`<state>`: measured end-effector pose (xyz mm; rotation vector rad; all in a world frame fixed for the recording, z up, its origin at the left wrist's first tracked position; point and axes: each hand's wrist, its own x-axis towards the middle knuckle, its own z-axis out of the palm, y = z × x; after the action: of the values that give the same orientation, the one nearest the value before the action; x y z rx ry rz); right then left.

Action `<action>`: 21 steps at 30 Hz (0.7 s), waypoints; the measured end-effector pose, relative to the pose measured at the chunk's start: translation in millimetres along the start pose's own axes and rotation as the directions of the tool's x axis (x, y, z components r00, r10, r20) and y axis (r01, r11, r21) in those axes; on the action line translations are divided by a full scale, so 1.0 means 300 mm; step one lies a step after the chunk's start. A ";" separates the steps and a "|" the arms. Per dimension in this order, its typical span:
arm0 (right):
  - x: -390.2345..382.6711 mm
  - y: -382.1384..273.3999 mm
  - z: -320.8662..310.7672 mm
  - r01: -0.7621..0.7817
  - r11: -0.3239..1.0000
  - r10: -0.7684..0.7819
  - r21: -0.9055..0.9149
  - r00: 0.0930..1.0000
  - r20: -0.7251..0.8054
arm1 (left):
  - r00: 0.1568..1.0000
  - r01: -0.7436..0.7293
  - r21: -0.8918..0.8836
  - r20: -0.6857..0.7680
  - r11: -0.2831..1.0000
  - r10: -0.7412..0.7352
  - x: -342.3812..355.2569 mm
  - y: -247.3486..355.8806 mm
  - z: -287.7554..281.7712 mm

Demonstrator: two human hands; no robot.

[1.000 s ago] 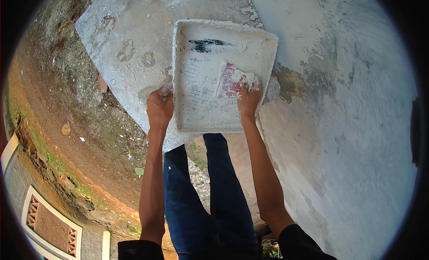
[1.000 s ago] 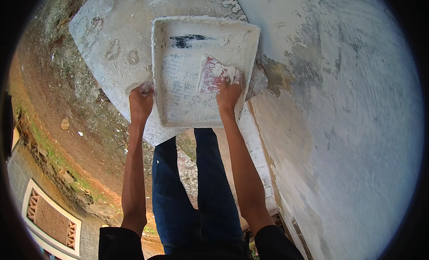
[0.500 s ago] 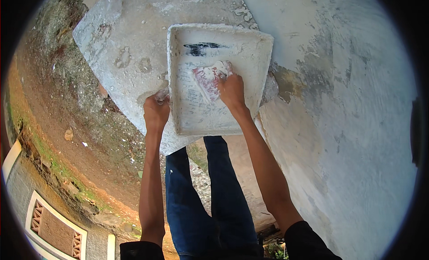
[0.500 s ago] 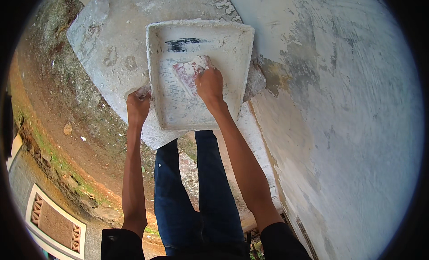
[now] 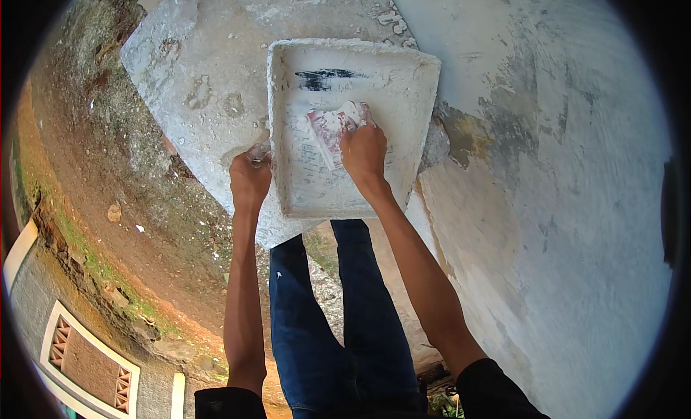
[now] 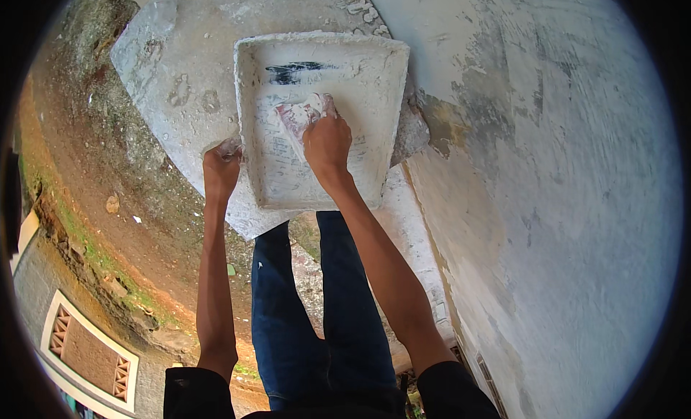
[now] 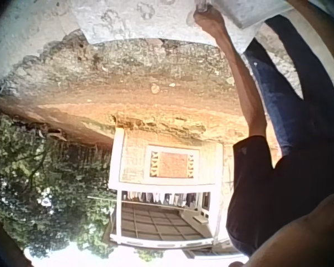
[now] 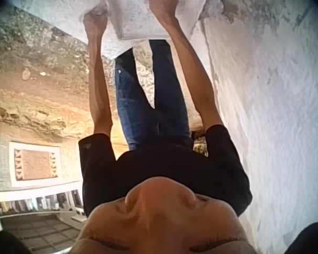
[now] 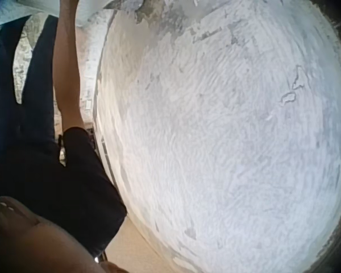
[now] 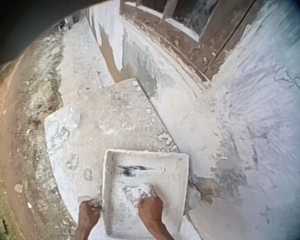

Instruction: The person applies plaster or putty to an exterior wall using a putty knife.

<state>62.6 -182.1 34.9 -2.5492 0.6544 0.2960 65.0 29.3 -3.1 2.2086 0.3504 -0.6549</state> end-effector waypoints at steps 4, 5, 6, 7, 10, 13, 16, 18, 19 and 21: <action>-0.008 0.044 0.023 -0.212 0.970 0.185 0.120 0.961 0.206 | 1.000 -0.007 -0.008 -0.006 1.000 0.007 -0.008 0.028 -0.007; -0.028 0.069 0.046 -0.227 0.963 0.210 0.144 0.970 0.120 | 1.000 0.001 -0.008 -0.002 1.000 -0.001 -0.009 0.042 -0.004; -0.056 0.071 0.063 -0.222 0.963 0.203 0.151 0.971 0.128 | 1.000 0.006 -0.002 -0.011 1.000 -0.006 -0.010 0.035 -0.013; -0.085 0.080 0.069 -0.242 0.919 0.224 0.312 0.970 0.094 | 0.999 0.032 -0.005 0.003 0.999 -0.032 -0.012 0.033 -0.013; -0.130 0.079 0.078 -0.274 0.810 0.267 0.518 0.959 0.091 | 0.997 0.072 -0.004 0.009 0.997 -0.072 -0.017 0.037 -0.012; -0.161 0.062 0.073 -0.302 0.815 0.279 0.494 0.952 0.123 | 0.996 0.089 0.008 -0.003 0.996 -0.089 -0.018 0.033 -0.008; -0.173 0.022 0.112 -0.313 0.856 0.304 0.412 0.948 0.089 | 0.997 0.081 -0.005 -0.015 0.997 -0.081 -0.022 0.014 -0.007; -0.170 -0.005 0.109 -0.167 0.925 0.213 0.342 0.972 -0.101 | 0.997 0.069 -0.028 -0.019 0.997 -0.069 -0.026 0.018 -0.009; -0.166 0.004 0.112 -0.168 0.926 0.212 0.339 0.972 -0.098 | 0.997 0.072 -0.015 -0.018 0.997 -0.072 -0.024 0.031 -0.007; -0.145 0.014 0.115 -0.159 0.879 0.149 0.449 0.987 0.058 | 0.997 0.077 -0.002 -0.022 0.997 -0.077 -0.028 0.039 -0.005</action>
<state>19.9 -150.7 17.4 -2.0486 0.8140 0.1956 63.7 22.5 9.7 2.2115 0.4490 -0.6723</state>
